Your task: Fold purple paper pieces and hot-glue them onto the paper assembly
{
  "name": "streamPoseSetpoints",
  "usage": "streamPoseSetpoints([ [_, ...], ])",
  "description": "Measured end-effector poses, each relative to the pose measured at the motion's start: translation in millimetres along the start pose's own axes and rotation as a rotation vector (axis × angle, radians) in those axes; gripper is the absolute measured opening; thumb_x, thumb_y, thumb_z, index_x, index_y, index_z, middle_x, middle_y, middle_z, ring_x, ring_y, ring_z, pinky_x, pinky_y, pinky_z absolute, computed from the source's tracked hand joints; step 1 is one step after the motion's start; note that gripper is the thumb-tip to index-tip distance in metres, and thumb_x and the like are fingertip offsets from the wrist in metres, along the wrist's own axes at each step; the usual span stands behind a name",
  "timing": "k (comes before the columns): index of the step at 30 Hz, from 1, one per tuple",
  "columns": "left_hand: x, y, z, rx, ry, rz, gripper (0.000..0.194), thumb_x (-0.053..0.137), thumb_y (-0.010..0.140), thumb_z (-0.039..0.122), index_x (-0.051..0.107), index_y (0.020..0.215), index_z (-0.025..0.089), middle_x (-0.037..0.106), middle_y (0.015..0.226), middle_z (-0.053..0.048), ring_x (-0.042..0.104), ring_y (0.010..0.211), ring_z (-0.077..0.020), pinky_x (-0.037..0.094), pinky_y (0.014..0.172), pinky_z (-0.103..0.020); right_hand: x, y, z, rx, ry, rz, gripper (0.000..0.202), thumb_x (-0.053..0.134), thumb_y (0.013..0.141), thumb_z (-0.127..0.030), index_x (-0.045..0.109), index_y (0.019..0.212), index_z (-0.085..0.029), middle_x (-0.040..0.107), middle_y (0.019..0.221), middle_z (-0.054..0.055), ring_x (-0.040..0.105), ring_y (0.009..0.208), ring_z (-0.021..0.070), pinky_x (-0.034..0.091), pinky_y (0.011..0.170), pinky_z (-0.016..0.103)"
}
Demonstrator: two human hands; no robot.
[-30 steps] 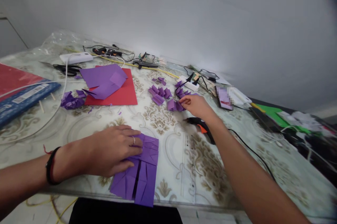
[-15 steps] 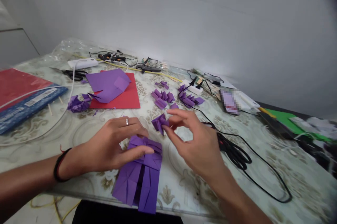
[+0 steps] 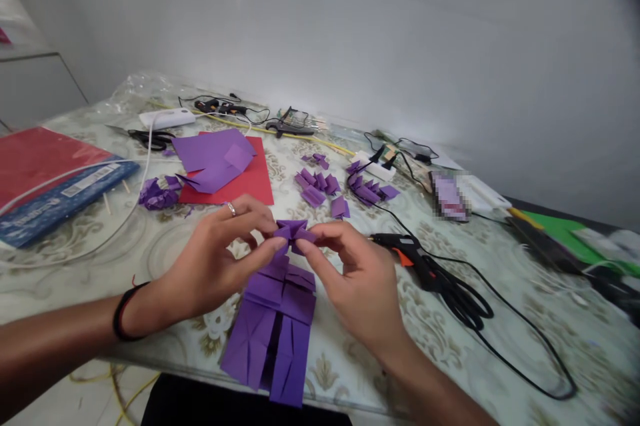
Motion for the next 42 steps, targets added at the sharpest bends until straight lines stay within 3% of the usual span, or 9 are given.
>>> streamPoseSetpoints([
  [5, 18.0, 0.0, -20.2, -0.172, -0.214, -0.114, 0.006, 0.067, 0.102, 0.022, 0.069, 0.097, 0.018, 0.075, 0.09, -0.001, 0.072, 0.079, -0.0128, 0.06, 0.071, -0.022, 0.5, 7.6, 15.5, 0.084, 0.18, -0.07, 0.007, 0.075, 0.092, -0.028, 0.071, 0.089, -0.024, 0.073, 0.103, 0.005, 0.07, 0.089, 0.0205, 0.061, 0.079, 0.035],
  [7, 19.3, -1.1, -22.9, -0.201, -0.281, -0.109, 0.005, 0.071, 0.098, 0.02, 0.066, 0.1, 0.019, 0.074, 0.087, 0.001, 0.073, 0.079, -0.0121, 0.061, 0.073, -0.022, 3.9, 7.4, 22.0, 0.161, 0.244, -0.111, 0.01, 0.077, 0.091, -0.028, 0.068, 0.093, -0.024, 0.072, 0.097, 0.003, 0.07, 0.084, 0.0185, 0.06, 0.076, 0.032],
  [12, 26.0, -3.3, -25.4, -0.278, -0.386, -0.197, 0.035, 0.077, 0.091, 0.017, 0.063, 0.123, 0.02, 0.074, 0.079, 0.004, 0.073, 0.071, -0.0115, 0.061, 0.069, -0.021, 8.3, 4.9, 24.6, 0.209, 0.328, -0.125, 0.023, 0.081, 0.089, -0.024, 0.063, 0.103, -0.025, 0.071, 0.085, -0.003, 0.071, 0.08, 0.0156, 0.057, 0.075, 0.029],
  [16, 36.7, -6.9, -32.9, -0.415, -0.532, -0.283, 0.012, 0.076, 0.094, 0.022, 0.067, 0.101, 0.017, 0.081, 0.085, -0.003, 0.08, 0.078, -0.0166, 0.065, 0.071, -0.025, 11.8, 6.6, 14.8, 0.106, 0.247, -0.16, 0.006, 0.077, 0.093, -0.021, 0.072, 0.095, -0.024, 0.077, 0.091, -0.001, 0.074, 0.083, 0.017, 0.06, 0.079, 0.031],
  [20, 37.8, -6.8, -36.0, -0.449, -0.709, -0.233, 0.021, 0.072, 0.096, 0.015, 0.053, 0.103, 0.022, 0.081, 0.082, 0.002, 0.082, 0.079, -0.0159, 0.067, 0.074, -0.025, 10.3, 7.2, -3.5, -0.091, 0.076, -0.163, 0.012, 0.073, 0.098, -0.017, 0.078, 0.103, -0.026, 0.08, 0.109, 0.003, 0.076, 0.104, 0.0211, 0.061, 0.097, 0.039],
  [24, 35.2, -5.7, -35.2, -0.402, -0.706, -0.187, 0.022, 0.069, 0.097, 0.013, 0.051, 0.103, 0.024, 0.077, 0.08, 0.006, 0.079, 0.077, -0.0111, 0.062, 0.069, -0.018, 10.1, 1.7, -16.0, -0.232, -0.106, -0.134, 0.023, 0.081, 0.092, -0.017, 0.076, 0.114, -0.024, 0.076, 0.126, 0.009, 0.073, 0.117, 0.024, 0.06, 0.106, 0.043],
  [30, 33.8, -5.1, -26.1, -0.318, -0.497, -0.267, 0.009, 0.067, 0.102, 0.021, 0.058, 0.101, 0.021, 0.076, 0.09, 0.001, 0.077, 0.087, -0.0127, 0.061, 0.074, -0.02, 3.9, -0.8, -18.5, -0.29, -0.201, -0.14, 0.019, 0.074, 0.095, -0.011, 0.074, 0.113, -0.019, 0.079, 0.119, 0.01, 0.076, 0.114, 0.023, 0.061, 0.105, 0.038],
  [36, 17.9, 2.6, 7.4, 0.132, 0.047, -0.278, 0.009, 0.066, 0.101, 0.017, 0.071, 0.109, 0.016, 0.076, 0.116, -0.008, 0.074, 0.106, -0.019, 0.058, 0.097, -0.031, -20.5, -6.3, 8.1, -0.151, -0.213, -0.236, 0.023, 0.078, 0.093, -0.014, 0.073, 0.114, -0.022, 0.08, 0.119, 0.006, 0.076, 0.111, 0.0228, 0.06, 0.104, 0.04],
  [42, 48.1, -14.9, 6.7, 0.316, 0.094, -0.516, 0.019, 0.06, 0.105, 0.018, 0.078, 0.111, 0.014, 0.075, 0.117, -0.013, 0.073, 0.109, -0.0247, 0.06, 0.096, -0.037, -36.3, -25.0, 52.7, 0.124, -0.03, -0.222, 0.012, 0.076, 0.095, -0.025, 0.074, 0.106, -0.026, 0.079, 0.117, 0.005, 0.075, 0.112, 0.0239, 0.06, 0.104, 0.044],
])
Point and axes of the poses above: each hand's wrist, its own y-axis towards the middle knuckle, its own x-axis out of the palm, z = x × y, the point moved 9 cm from there along y, towards the middle knuckle
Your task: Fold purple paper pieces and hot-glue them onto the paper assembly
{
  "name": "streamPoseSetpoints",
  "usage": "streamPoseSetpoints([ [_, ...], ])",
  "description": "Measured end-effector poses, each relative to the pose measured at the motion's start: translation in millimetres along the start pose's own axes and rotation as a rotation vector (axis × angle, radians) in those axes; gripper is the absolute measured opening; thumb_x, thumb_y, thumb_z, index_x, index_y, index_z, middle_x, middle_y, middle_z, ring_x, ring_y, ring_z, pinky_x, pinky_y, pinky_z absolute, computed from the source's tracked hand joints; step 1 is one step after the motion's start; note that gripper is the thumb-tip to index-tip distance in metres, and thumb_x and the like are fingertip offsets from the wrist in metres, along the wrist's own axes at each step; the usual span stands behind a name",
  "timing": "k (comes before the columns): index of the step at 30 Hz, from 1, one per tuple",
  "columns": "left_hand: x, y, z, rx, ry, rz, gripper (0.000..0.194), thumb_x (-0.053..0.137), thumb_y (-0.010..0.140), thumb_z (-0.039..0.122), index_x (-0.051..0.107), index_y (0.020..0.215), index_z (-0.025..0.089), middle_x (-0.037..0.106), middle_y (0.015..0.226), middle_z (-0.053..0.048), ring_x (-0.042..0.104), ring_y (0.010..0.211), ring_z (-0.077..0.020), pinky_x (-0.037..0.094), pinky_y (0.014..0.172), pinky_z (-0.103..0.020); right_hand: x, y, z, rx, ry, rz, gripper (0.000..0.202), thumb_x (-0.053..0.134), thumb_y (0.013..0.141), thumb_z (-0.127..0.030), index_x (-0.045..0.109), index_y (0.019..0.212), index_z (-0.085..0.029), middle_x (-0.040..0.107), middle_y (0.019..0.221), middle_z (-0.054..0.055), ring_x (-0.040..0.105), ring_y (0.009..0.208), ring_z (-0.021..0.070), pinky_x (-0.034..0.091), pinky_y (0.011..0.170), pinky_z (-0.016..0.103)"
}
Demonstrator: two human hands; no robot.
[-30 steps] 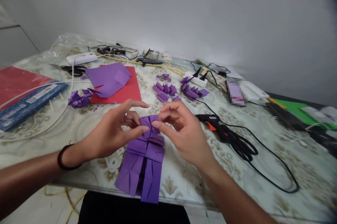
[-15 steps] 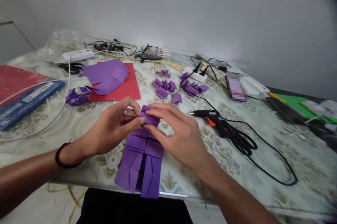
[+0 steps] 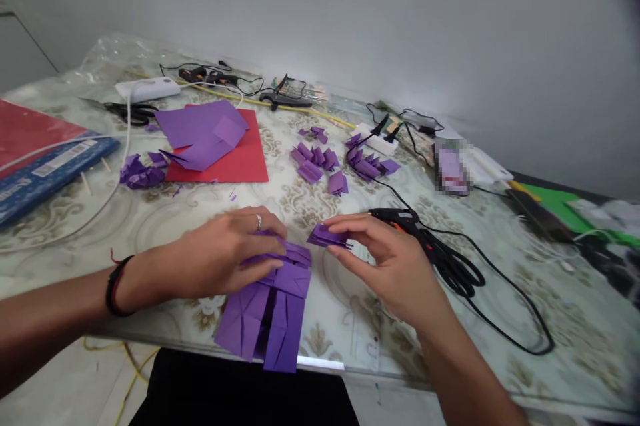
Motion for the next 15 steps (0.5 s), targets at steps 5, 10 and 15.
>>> streamPoseSetpoints([
  [5, 18.8, -2.8, -5.9, 0.025, 0.058, -0.105, 0.023, 0.058, 0.106, 0.021, 0.079, 0.111, 0.014, 0.076, 0.121, -0.015, 0.072, 0.112, -0.029, 0.058, 0.099, -0.044, -8.8, -11.1, 31.0, 0.119, 0.017, 0.015, 0.013, 0.077, 0.094, -0.032, 0.076, 0.106, -0.026, 0.078, 0.12, 0.008, 0.073, 0.117, 0.0274, 0.06, 0.103, 0.046],
  [10, 27.1, -6.6, -12.4, 0.01, 0.086, -0.176, 0.024, 0.058, 0.106, 0.024, 0.079, 0.116, 0.017, 0.075, 0.127, -0.015, 0.071, 0.114, -0.0304, 0.056, 0.102, -0.048, -2.0, -19.3, 37.4, 0.033, -0.258, -0.085, 0.012, 0.072, 0.098, -0.032, 0.079, 0.106, -0.025, 0.078, 0.124, 0.009, 0.073, 0.115, 0.0305, 0.056, 0.106, 0.055],
  [15, 32.0, -10.5, -15.5, 0.002, 0.097, -0.228, 0.025, 0.056, 0.107, 0.026, 0.078, 0.116, 0.018, 0.074, 0.128, -0.015, 0.072, 0.114, -0.0316, 0.056, 0.1, -0.049, -1.6, -21.6, 15.1, -0.155, -0.473, 0.046, 0.015, 0.064, 0.102, -0.02, 0.078, 0.106, -0.018, 0.07, 0.122, 0.015, 0.068, 0.116, 0.0317, 0.057, 0.1, 0.051],
])
Point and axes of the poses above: each hand's wrist, its own y-axis towards the middle knuckle, its own x-axis out of the palm, z = x × y, the point moved 9 cm from there along y, towards the middle knuckle
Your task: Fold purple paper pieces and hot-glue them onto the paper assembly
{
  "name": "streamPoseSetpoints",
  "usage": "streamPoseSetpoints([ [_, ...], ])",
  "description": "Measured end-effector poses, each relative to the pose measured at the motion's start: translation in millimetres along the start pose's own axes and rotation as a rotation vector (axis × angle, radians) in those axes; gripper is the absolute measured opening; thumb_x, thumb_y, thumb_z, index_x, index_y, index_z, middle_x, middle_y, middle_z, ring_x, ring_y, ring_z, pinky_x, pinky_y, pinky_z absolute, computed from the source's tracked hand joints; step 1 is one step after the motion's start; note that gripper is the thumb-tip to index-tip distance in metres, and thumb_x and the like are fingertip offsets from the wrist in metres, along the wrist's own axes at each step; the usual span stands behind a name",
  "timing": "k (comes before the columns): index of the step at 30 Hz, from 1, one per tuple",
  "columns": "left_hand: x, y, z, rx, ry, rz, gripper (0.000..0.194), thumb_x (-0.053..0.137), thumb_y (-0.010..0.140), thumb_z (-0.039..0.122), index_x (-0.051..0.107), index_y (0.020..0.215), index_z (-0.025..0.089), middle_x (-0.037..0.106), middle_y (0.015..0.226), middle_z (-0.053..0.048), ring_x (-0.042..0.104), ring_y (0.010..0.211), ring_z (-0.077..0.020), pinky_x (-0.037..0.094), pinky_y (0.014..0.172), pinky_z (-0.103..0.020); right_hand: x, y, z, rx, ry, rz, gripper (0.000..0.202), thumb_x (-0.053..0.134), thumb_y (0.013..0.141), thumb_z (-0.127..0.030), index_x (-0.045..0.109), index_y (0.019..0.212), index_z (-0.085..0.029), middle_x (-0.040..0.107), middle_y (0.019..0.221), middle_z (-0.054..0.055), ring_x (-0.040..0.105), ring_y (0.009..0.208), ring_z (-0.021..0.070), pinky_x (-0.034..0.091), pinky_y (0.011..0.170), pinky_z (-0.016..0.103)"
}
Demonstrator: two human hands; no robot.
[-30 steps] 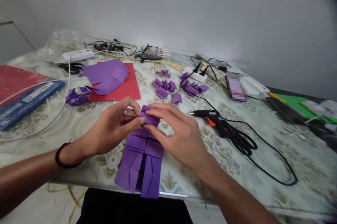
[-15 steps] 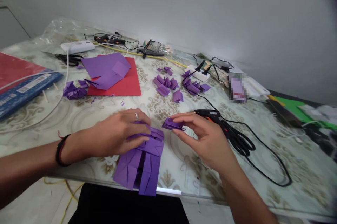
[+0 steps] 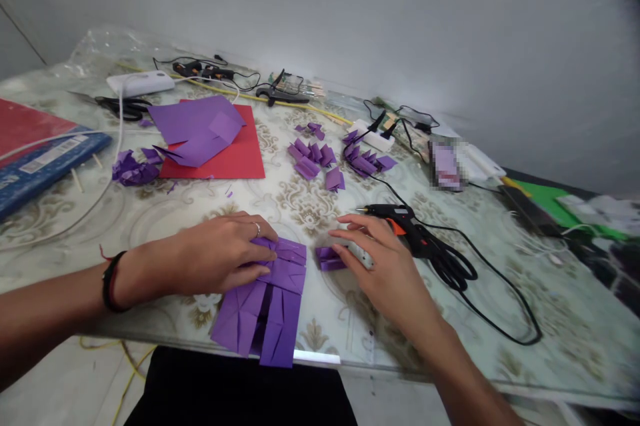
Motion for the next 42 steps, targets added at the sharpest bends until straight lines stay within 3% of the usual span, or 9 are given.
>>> streamPoseSetpoints([
  [3, 0.6, -0.1, 0.9, 0.008, 0.008, 0.001, 0.025, 0.057, 0.106, 0.026, 0.078, 0.117, 0.017, 0.074, 0.127, -0.015, 0.072, 0.114, -0.0327, 0.056, 0.1, -0.05, -5.2, -1.5, -9.8, -0.055, -0.029, 0.051, 0.011, 0.064, 0.1, -0.012, 0.073, 0.1, -0.017, 0.067, 0.103, 0.012, 0.069, 0.098, 0.0257, 0.06, 0.088, 0.042],
  [6, -0.2, 0.5, 2.6, 0.024, 0.022, 0.02, 0.024, 0.058, 0.105, 0.024, 0.078, 0.115, 0.016, 0.076, 0.125, -0.015, 0.072, 0.113, -0.0324, 0.057, 0.1, -0.049, 2.2, -5.6, -14.3, -0.103, 0.045, -0.069, 0.015, 0.062, 0.101, -0.008, 0.072, 0.099, -0.019, 0.069, 0.098, 0.007, 0.07, 0.09, 0.0207, 0.06, 0.083, 0.035],
  [9, -0.1, 0.4, 2.6, 0.028, 0.035, 0.021, 0.022, 0.06, 0.104, 0.024, 0.078, 0.114, 0.017, 0.076, 0.126, -0.015, 0.073, 0.113, -0.0311, 0.058, 0.099, -0.046, 9.8, -9.5, -8.0, -0.075, 0.103, -0.188, 0.016, 0.062, 0.103, -0.011, 0.074, 0.105, -0.02, 0.073, 0.105, 0.007, 0.074, 0.094, 0.0206, 0.062, 0.089, 0.036],
  [16, 0.0, -2.8, 0.4, 0.012, 0.015, -0.043, 0.025, 0.058, 0.105, 0.025, 0.076, 0.121, 0.018, 0.075, 0.133, -0.014, 0.073, 0.114, -0.0286, 0.058, 0.101, -0.042, 14.3, -8.9, 3.5, -0.06, 0.13, -0.308, 0.021, 0.064, 0.102, -0.02, 0.081, 0.113, -0.027, 0.076, 0.129, 0.01, 0.073, 0.116, 0.0284, 0.062, 0.101, 0.048],
  [24, -1.2, -2.3, 2.4, 0.022, 0.031, -0.046, 0.027, 0.057, 0.105, 0.025, 0.077, 0.121, 0.018, 0.075, 0.131, -0.015, 0.073, 0.114, -0.0292, 0.059, 0.1, -0.042, 12.4, -12.6, 7.5, 0.028, 0.163, -0.269, 0.016, 0.07, 0.097, -0.021, 0.081, 0.105, -0.029, 0.077, 0.114, 0.007, 0.074, 0.105, 0.0274, 0.062, 0.097, 0.05],
  [30, 3.9, -3.4, 1.1, 0.016, 0.05, -0.076, 0.029, 0.057, 0.105, 0.025, 0.076, 0.125, 0.017, 0.073, 0.133, -0.015, 0.072, 0.118, -0.0313, 0.058, 0.103, -0.045, 14.8, -19.4, 4.4, 0.201, 0.082, -0.31, 0.009, 0.07, 0.096, -0.021, 0.071, 0.104, -0.026, 0.07, 0.109, 0.005, 0.073, 0.097, 0.0255, 0.062, 0.086, 0.042],
  [34, 5.3, -4.0, 2.2, 0.012, 0.063, -0.086, 0.03, 0.056, 0.106, 0.025, 0.077, 0.126, 0.016, 0.073, 0.134, -0.015, 0.07, 0.121, -0.0325, 0.057, 0.105, -0.046, 10.7, -18.5, 0.1, 0.195, 0.104, -0.271, 0.01, 0.064, 0.099, -0.019, 0.068, 0.104, -0.026, 0.066, 0.107, 0.005, 0.071, 0.093, 0.0231, 0.06, 0.079, 0.037],
  [37, 3.4, -4.9, 5.1, 0.008, 0.072, -0.091, 0.03, 0.057, 0.106, 0.024, 0.077, 0.127, 0.017, 0.074, 0.136, -0.015, 0.071, 0.123, -0.0305, 0.056, 0.106, -0.042, 1.2, -10.3, -1.7, 0.176, 0.161, -0.211, 0.01, 0.066, 0.1, -0.025, 0.074, 0.106, -0.026, 0.065, 0.105, 0.007, 0.069, 0.095, 0.0237, 0.06, 0.08, 0.037],
  [42, 0.9, -6.0, 11.0, 0.025, 0.116, -0.104, 0.031, 0.058, 0.104, 0.022, 0.076, 0.128, 0.014, 0.074, 0.138, -0.016, 0.072, 0.123, -0.0322, 0.058, 0.104, -0.043, 2.5, 10.4, -9.4, 0.241, 0.397, -0.235, 0.012, 0.073, 0.096, -0.033, 0.081, 0.104, -0.029, 0.07, 0.109, 0.008, 0.071, 0.099, 0.0242, 0.061, 0.073, 0.033],
])
Point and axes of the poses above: each hand's wrist, its own y-axis towards the middle knuckle, its own x-axis out of the palm, z = x × y, the point moved 9 cm from there along y, towards the middle knuckle
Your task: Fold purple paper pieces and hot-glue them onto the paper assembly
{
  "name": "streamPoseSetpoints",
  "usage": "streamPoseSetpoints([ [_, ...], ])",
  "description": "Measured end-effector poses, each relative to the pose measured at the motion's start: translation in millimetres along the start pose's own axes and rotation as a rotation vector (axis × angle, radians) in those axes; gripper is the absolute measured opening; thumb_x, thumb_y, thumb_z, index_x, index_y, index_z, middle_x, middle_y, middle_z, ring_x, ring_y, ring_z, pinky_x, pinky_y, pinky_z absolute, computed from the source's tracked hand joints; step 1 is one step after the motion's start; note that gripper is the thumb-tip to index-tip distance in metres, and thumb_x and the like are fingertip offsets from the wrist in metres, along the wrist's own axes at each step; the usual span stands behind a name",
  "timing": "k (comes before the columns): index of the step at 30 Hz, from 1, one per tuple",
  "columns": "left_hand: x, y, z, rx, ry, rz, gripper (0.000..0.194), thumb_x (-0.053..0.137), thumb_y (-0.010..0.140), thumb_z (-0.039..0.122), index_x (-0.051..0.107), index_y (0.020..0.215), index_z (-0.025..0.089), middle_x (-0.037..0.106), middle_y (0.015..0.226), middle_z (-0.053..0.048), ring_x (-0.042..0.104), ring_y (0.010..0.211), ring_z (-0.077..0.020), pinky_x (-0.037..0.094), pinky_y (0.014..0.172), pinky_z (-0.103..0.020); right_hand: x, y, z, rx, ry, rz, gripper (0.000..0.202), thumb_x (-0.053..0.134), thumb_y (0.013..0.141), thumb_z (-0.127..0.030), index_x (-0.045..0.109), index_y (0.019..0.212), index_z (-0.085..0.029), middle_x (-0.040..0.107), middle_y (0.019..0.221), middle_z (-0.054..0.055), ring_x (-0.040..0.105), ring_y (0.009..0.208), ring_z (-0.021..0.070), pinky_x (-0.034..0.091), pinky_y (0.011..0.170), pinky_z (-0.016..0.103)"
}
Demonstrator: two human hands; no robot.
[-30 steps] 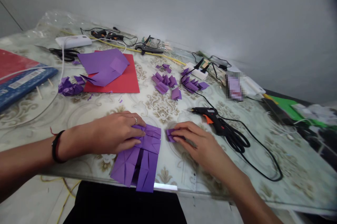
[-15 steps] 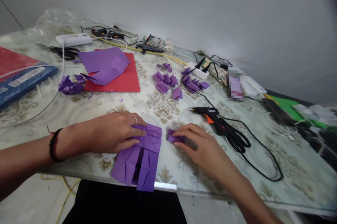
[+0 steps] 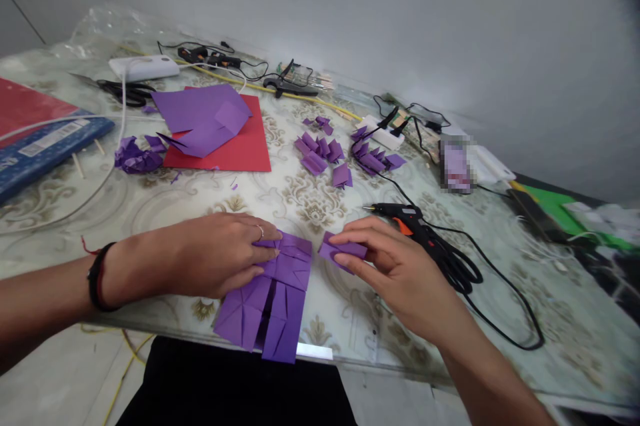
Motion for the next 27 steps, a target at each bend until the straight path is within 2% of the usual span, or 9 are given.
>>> streamPoseSetpoints([
  [4, -2.5, -0.4, 3.4, 0.03, -0.01, 0.037, 0.029, 0.059, 0.103, 0.019, 0.078, 0.124, 0.012, 0.073, 0.138, -0.018, 0.072, 0.124, -0.0334, 0.058, 0.105, -0.045, 12.5, 16.0, -9.2, 0.0, 0.068, -0.02, 0.014, 0.075, 0.094, -0.031, 0.083, 0.105, -0.03, 0.075, 0.113, 0.007, 0.073, 0.106, 0.0251, 0.062, 0.085, 0.037],
  [8, -1.7, -0.8, 0.6, 0.002, -0.032, 0.044, 0.028, 0.061, 0.102, 0.019, 0.078, 0.124, 0.013, 0.073, 0.137, -0.018, 0.072, 0.122, -0.0332, 0.058, 0.104, -0.045, 24.7, 28.5, -7.3, 0.011, 0.064, -0.04, 0.017, 0.075, 0.092, -0.027, 0.084, 0.106, -0.029, 0.078, 0.115, 0.006, 0.073, 0.108, 0.0256, 0.061, 0.094, 0.042],
  [15, 4.2, 0.4, 0.2, -0.012, -0.009, -0.037, 0.03, 0.061, 0.102, 0.021, 0.076, 0.126, 0.011, 0.072, 0.136, -0.019, 0.07, 0.122, -0.0357, 0.058, 0.105, -0.049, 40.6, 34.0, -0.1, 0.04, 0.147, -0.082, 0.02, 0.076, 0.092, -0.026, 0.085, 0.109, -0.028, 0.078, 0.116, 0.006, 0.074, 0.11, 0.0246, 0.059, 0.099, 0.043],
  [22, 5.2, -0.7, -3.0, -0.06, -0.043, -0.06, 0.032, 0.059, 0.104, 0.023, 0.073, 0.132, 0.014, 0.068, 0.137, -0.019, 0.069, 0.122, -0.0337, 0.058, 0.106, -0.049, 44.1, 35.6, -9.0, -0.031, 0.092, -0.09, 0.018, 0.077, 0.091, -0.02, 0.084, 0.105, -0.029, 0.075, 0.116, 0.005, 0.072, 0.109, 0.0228, 0.06, 0.097, 0.041],
  [27, 6.4, 0.1, -2.5, -0.075, -0.065, -0.099, 0.032, 0.058, 0.104, 0.02, 0.074, 0.131, 0.012, 0.068, 0.136, -0.02, 0.069, 0.122, -0.0364, 0.057, 0.106, -0.053, 46.5, 36.8, -14.2, -0.07, 0.048, -0.119, 0.018, 0.078, 0.091, -0.018, 0.083, 0.104, -0.028, 0.075, 0.114, 0.005, 0.072, 0.107, 0.0225, 0.06, 0.097, 0.04],
])
Point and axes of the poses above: each hand's wrist, its own y-axis towards the middle knuckle, its own x-axis out of the palm, z = x × y, the point moved 9 cm from there along y, towards the middle knuckle
